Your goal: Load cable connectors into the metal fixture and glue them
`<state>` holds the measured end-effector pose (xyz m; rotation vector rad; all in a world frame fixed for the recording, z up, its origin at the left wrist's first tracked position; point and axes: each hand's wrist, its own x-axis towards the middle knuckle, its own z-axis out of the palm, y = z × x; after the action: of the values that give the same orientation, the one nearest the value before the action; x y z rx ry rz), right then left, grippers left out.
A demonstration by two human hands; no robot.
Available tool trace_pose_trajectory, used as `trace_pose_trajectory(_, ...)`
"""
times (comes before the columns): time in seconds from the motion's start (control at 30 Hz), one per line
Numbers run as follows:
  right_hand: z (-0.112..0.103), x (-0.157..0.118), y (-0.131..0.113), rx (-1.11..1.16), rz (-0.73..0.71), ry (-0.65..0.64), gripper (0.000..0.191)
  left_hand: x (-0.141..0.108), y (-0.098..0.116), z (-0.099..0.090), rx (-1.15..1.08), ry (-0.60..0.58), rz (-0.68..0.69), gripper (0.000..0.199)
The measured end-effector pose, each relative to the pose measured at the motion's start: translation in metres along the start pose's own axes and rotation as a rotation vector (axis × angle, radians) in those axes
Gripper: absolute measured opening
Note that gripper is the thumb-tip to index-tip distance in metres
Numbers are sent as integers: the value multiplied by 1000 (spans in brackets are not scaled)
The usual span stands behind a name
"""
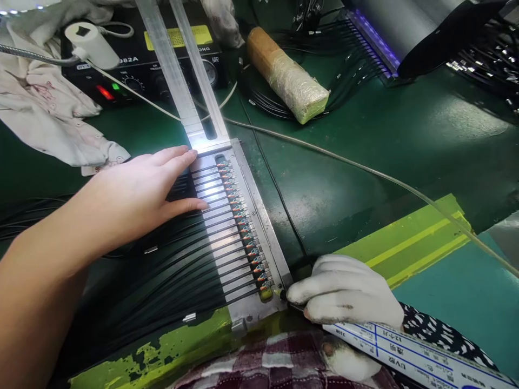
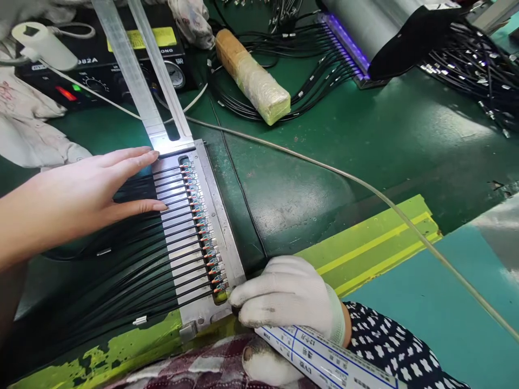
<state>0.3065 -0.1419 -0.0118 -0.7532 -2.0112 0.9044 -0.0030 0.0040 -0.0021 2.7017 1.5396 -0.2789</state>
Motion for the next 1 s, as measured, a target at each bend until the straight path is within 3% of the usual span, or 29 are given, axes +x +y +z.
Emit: trace_pose_trajectory(1.0, 2, -2, 5, 2, -33, 26, 29, -1, 2, -3, -15, -27, -3, 77)
